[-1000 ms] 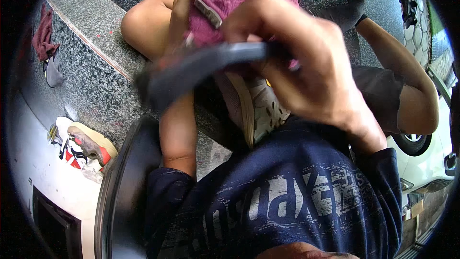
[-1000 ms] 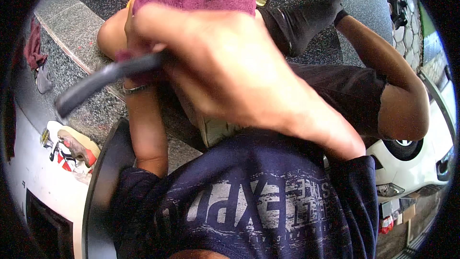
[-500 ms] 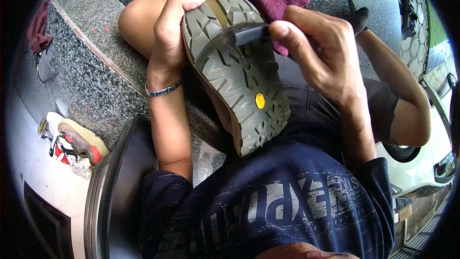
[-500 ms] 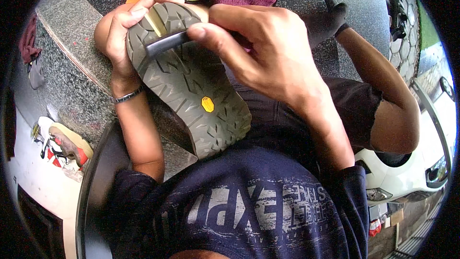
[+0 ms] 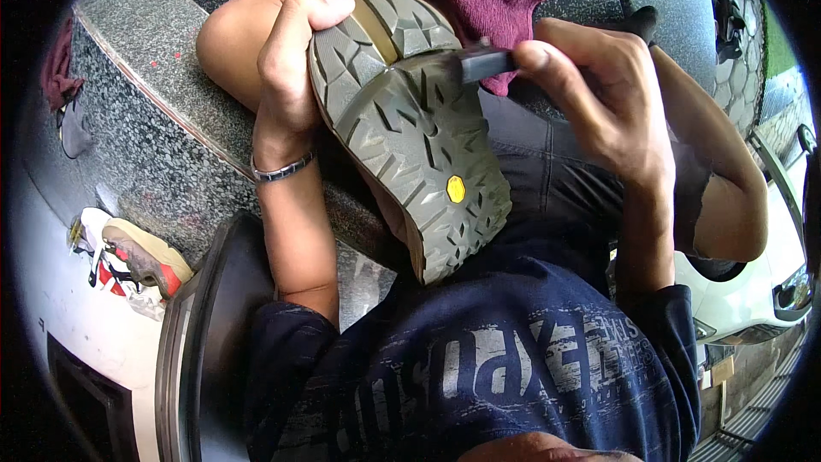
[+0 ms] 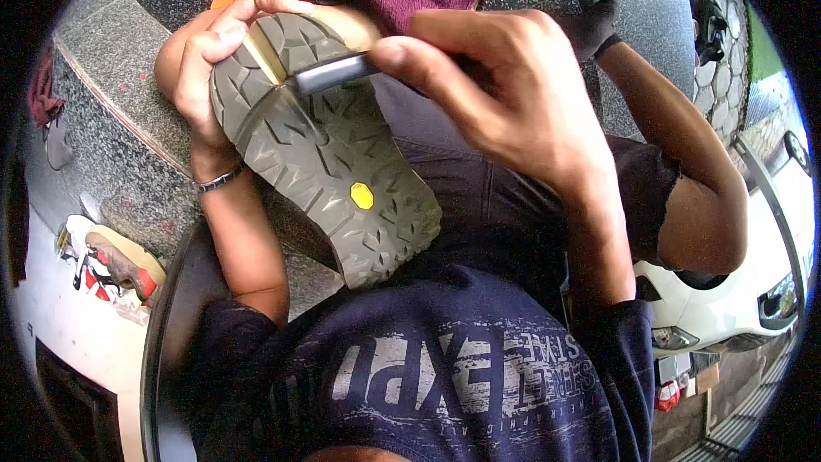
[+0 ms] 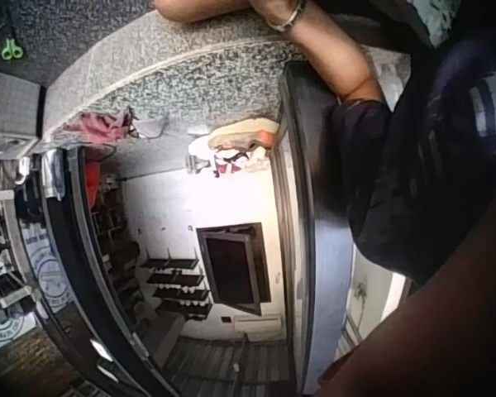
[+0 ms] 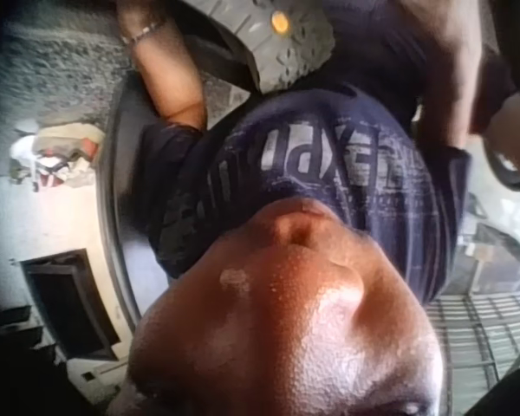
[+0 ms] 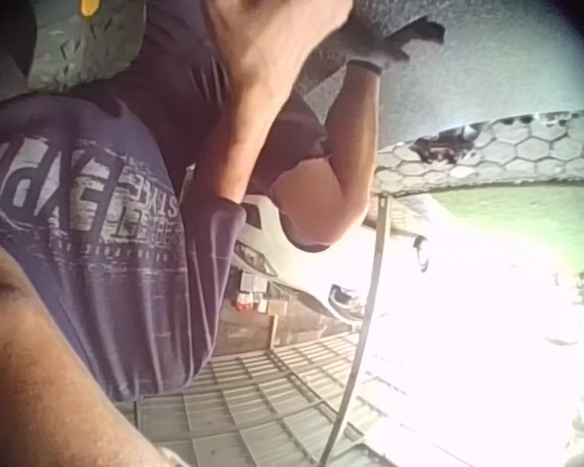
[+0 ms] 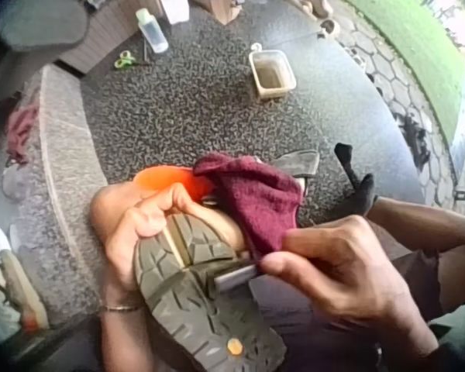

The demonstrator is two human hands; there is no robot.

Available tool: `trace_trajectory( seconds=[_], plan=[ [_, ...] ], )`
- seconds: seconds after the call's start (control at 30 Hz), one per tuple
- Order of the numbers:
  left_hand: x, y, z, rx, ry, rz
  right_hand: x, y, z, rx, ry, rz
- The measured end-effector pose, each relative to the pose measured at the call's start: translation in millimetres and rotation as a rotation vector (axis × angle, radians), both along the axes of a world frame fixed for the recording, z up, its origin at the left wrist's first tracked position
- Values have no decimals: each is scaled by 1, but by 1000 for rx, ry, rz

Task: Cleaning and repairing the sole of a shoe by removing debris and inspecting the tread.

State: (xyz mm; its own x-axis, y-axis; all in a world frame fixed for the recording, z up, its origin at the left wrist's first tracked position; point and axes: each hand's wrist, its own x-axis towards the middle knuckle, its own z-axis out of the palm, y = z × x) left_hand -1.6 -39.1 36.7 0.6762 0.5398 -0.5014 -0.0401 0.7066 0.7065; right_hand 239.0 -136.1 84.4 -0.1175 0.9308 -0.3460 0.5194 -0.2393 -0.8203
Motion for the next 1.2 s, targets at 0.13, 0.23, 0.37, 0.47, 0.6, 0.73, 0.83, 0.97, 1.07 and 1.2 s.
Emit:
trace_trajectory(
  seconds=[0.13, 0.23, 0.37, 0.47, 0.6, 0.73, 0.83, 0.97, 1.07, 1.2],
  plan=[
    [-6, -3, -3, 71, -17, 52, -14, 1, -28, 101, -120, 95],
    [4, -4, -7, 184, 55, -50, 12, -12, -26, -26, -234, 156],
    [6, -6, -5, 66, 30, 70, 3, -4, -27, 128, -212, 82],
    [1, -5, 2, 72, 92, 70, -4, 1, -15, -3, 31, 4],
    [1, -5, -1, 31, 23, -8, -5, 8, -8, 35, 10, 39],
    [-4, -7, -1, 62, 49, 26, -18, 2, -29, -36, -54, 101],
    [5, -5, -1, 95, 68, -6, 18, -28, -45, -129, -242, 67],
    [3, -6, 2, 107, 145, 55, 26, -19, -37, -148, -211, -37],
    [-7, -2, -10, -212, -234, 128, -7, 0, -5, -57, 70, -18],
    [-11, -4, -6, 3, -68, 49, -27, -4, -30, 68, 1, 59]
  ],
)
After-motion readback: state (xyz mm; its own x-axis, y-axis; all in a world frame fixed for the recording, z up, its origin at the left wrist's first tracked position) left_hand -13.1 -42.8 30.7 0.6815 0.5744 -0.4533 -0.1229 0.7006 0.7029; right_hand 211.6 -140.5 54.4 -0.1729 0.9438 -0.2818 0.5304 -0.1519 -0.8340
